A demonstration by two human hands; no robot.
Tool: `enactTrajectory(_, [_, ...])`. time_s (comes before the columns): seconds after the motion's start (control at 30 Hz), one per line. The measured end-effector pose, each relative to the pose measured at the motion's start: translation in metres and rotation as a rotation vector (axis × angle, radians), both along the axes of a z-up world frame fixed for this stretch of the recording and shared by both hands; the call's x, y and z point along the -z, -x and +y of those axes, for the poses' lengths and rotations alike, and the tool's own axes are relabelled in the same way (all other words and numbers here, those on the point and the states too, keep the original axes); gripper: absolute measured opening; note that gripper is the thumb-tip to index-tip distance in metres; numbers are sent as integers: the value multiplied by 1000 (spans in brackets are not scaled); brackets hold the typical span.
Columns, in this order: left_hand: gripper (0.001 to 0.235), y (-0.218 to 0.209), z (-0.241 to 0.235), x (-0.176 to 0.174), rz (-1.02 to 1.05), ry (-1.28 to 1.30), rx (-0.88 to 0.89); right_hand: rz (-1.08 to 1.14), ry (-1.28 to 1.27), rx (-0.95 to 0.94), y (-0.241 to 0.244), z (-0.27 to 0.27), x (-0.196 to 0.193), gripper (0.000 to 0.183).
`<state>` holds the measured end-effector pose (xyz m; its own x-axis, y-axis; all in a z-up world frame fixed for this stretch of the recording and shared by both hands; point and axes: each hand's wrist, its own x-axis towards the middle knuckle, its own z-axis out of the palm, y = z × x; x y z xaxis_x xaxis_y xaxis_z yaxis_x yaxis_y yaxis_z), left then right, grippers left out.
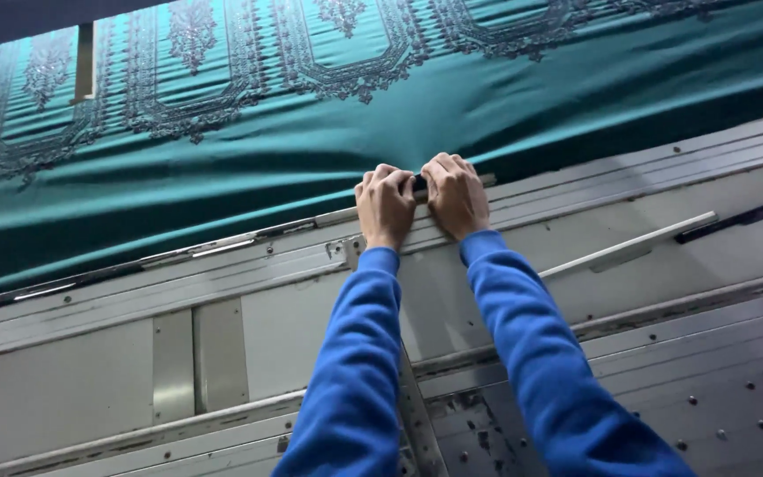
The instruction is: The person rolls a large piece of green patterned fabric onto a metal bar attached to a machine. They use both hands to guide the fabric and the bar, ensuring it winds evenly along the length of the machine.
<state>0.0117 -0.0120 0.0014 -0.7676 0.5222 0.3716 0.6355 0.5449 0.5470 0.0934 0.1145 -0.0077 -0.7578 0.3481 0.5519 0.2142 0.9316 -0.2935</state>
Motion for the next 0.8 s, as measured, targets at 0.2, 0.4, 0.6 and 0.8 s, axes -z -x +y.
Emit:
enactTrajectory(0.2, [17, 3, 2, 5, 9, 4, 18, -22, -1, -18, -4, -2, -6, 19])
enactTrajectory(0.4, [15, -7, 10, 13, 349, -31, -26, -39, 19, -44, -4, -7, -16, 18])
enactTrajectory(0.6, [12, -12, 7, 9, 496, -129, -7, 21, 43, -129, -8, -5, -16, 14])
enactTrajectory(0.8, [13, -19, 3, -12, 645, -267, -80, 138, 78, -173, -13, -13, -33, 10])
